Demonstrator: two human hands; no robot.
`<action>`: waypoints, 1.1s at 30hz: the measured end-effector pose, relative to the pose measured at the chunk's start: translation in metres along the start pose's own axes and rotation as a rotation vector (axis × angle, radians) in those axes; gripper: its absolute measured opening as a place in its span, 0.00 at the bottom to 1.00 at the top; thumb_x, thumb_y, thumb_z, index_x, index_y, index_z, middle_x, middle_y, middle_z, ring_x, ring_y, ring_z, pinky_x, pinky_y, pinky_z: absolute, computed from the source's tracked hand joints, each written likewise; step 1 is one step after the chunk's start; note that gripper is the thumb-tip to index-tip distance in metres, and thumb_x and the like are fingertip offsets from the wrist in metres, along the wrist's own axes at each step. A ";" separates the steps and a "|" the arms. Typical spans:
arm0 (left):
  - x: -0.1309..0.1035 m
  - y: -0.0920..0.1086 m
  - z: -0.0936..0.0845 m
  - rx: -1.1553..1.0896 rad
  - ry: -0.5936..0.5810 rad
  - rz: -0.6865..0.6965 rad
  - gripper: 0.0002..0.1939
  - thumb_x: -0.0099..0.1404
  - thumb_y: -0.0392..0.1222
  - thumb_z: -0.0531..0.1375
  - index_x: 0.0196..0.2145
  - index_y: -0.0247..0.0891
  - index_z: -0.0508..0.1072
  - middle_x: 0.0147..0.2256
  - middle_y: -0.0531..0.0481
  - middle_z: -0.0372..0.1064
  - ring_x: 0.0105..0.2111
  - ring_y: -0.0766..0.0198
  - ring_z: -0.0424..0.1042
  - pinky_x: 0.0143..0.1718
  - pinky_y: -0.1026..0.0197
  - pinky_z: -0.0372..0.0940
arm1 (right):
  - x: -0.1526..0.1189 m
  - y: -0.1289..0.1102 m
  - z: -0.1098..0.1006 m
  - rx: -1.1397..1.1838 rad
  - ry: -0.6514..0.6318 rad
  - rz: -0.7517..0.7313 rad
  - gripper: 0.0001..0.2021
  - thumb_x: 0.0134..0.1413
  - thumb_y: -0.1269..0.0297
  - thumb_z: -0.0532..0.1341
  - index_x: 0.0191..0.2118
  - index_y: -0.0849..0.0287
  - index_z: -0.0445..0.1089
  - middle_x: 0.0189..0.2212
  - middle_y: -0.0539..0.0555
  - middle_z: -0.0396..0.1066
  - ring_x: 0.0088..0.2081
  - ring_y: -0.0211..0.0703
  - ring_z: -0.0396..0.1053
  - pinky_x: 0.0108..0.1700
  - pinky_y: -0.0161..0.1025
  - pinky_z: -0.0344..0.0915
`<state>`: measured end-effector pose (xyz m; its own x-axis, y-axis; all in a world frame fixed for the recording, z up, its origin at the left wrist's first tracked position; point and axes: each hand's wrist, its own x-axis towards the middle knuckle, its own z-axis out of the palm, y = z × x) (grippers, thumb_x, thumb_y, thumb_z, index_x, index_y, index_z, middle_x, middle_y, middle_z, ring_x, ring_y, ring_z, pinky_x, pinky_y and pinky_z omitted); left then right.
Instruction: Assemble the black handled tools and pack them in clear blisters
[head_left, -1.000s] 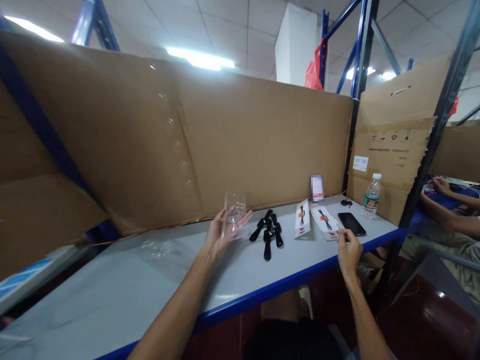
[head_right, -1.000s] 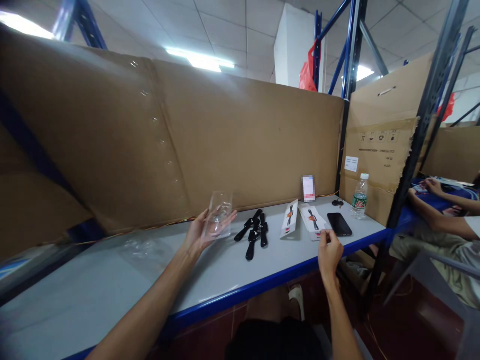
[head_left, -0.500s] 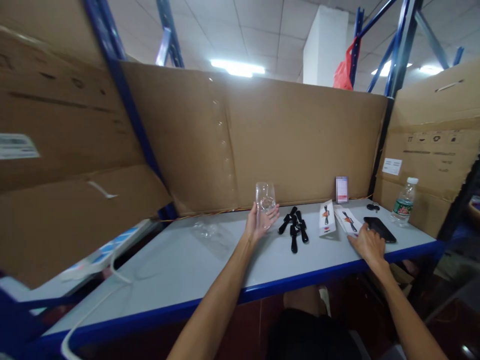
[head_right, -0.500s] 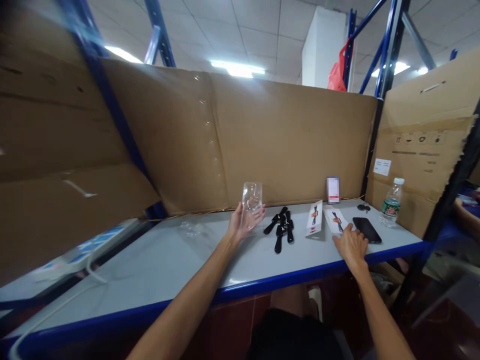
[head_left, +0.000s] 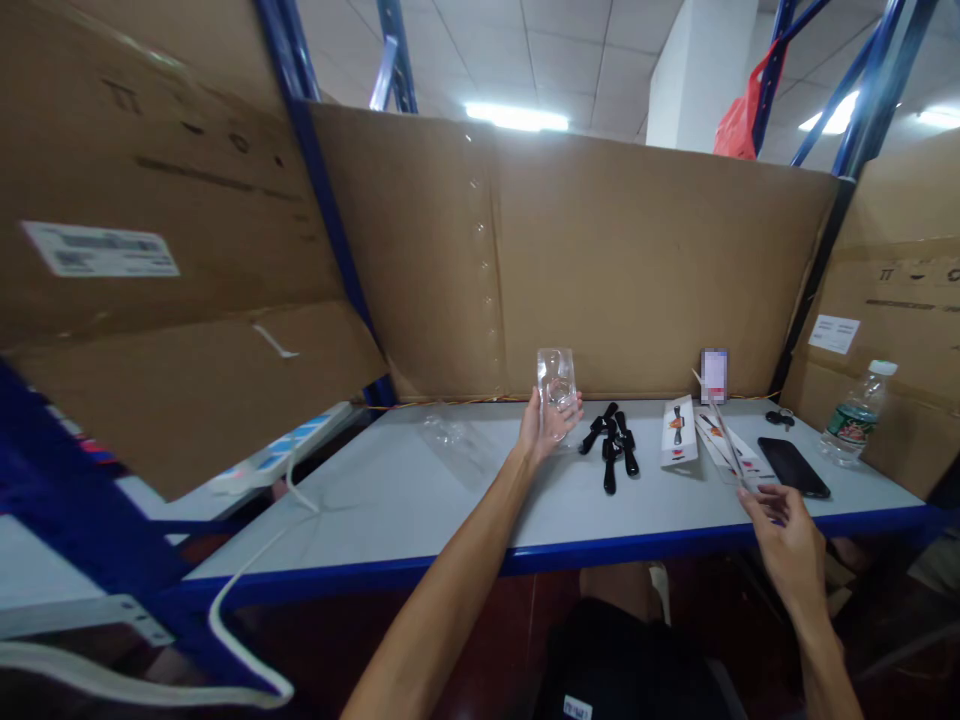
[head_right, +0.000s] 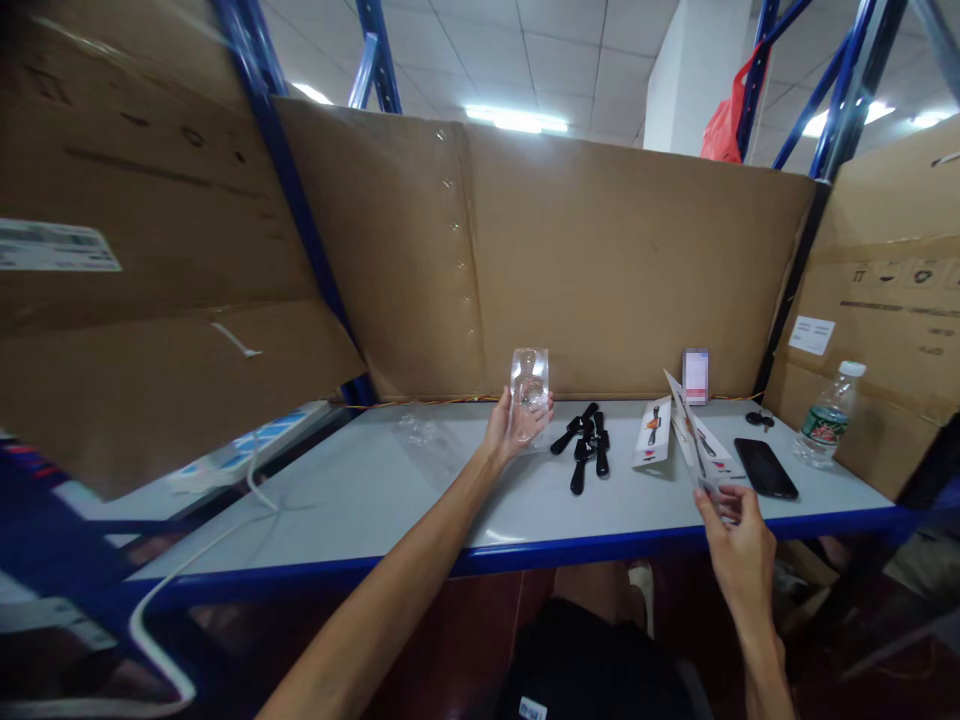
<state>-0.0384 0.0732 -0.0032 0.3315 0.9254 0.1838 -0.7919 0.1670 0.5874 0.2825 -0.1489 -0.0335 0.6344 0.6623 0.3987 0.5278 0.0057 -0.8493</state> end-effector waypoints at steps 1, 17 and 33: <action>0.000 0.000 0.000 -0.002 0.004 -0.001 0.28 0.73 0.59 0.44 0.62 0.44 0.63 0.44 0.39 0.74 0.39 0.57 0.77 0.43 0.53 0.70 | -0.008 0.000 0.000 0.032 -0.006 -0.010 0.28 0.46 0.36 0.62 0.41 0.56 0.67 0.38 0.61 0.76 0.41 0.54 0.75 0.43 0.44 0.69; -0.002 0.003 -0.001 0.011 0.126 0.087 0.27 0.74 0.59 0.43 0.60 0.43 0.64 0.43 0.40 0.75 0.41 0.57 0.77 0.45 0.53 0.71 | -0.002 -0.038 0.040 -0.653 -0.018 -0.277 0.18 0.66 0.53 0.54 0.50 0.61 0.71 0.51 0.65 0.72 0.53 0.57 0.67 0.51 0.45 0.61; -0.005 -0.001 0.004 0.117 -0.003 0.031 0.28 0.72 0.59 0.48 0.64 0.48 0.58 0.49 0.38 0.73 0.42 0.54 0.76 0.48 0.50 0.67 | 0.016 -0.087 0.149 -0.707 -0.612 -0.215 0.15 0.64 0.66 0.57 0.51 0.67 0.72 0.46 0.70 0.75 0.49 0.54 0.74 0.46 0.40 0.65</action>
<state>-0.0374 0.0667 -0.0016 0.3092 0.9285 0.2055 -0.7364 0.0971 0.6695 0.1628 -0.0271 -0.0049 0.1851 0.9775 0.1015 0.9442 -0.1482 -0.2942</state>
